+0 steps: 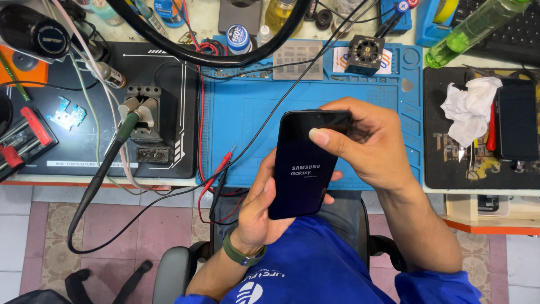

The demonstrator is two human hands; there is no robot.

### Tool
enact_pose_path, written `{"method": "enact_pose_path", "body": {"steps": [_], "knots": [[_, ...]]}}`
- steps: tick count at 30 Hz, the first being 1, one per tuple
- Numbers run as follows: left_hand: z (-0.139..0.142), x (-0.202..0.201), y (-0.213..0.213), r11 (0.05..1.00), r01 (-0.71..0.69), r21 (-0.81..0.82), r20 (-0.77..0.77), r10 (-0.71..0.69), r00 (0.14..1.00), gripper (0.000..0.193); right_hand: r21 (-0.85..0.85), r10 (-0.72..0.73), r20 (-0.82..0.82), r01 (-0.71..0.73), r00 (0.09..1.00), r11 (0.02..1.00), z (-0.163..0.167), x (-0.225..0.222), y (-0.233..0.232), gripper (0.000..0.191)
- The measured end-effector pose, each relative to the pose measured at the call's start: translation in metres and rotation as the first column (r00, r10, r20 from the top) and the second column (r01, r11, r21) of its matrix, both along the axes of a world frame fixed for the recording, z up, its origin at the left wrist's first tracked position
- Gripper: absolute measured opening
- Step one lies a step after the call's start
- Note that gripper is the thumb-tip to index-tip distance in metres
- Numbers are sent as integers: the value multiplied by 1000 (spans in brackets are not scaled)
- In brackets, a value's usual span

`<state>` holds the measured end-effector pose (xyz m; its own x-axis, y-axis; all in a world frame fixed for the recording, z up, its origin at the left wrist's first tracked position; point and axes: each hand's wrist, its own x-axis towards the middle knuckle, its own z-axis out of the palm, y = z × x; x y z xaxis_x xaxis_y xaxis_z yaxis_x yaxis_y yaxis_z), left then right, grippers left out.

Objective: The person reassembles a disassembled smartphone by connecting internal ribbon cables and installing the battery. They then power on the device and navigate the interface to verify functionality.

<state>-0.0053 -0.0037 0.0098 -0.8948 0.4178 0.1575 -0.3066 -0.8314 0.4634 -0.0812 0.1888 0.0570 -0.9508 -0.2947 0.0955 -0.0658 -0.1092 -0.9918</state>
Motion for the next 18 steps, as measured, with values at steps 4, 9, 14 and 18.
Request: {"method": "enact_pose_path", "body": {"steps": [4, 9, 14, 18], "knots": [[2, 2, 2, 998, -49, -49, -26, 48, 999, 69, -29, 7, 25, -6, 1000, 1000, -2, 1, -1, 21], [4, 0, 3, 991, -61, -123, -7, 61, 998, 66, -33, 16, -10, -16, 1000, 999, -1, 0, -1, 23], [11, -10, 7, 996, -34, -81, 36, 37, 999, 71, -25, -21, -15, 21, 1000, 999, 1, -7, -2, 20], [20, -25, 14, 1000, 6, -30, 34, -5, 999, 74, -21, -79, -53, 78, 995, 997, 4, -13, 1, 19]]}}
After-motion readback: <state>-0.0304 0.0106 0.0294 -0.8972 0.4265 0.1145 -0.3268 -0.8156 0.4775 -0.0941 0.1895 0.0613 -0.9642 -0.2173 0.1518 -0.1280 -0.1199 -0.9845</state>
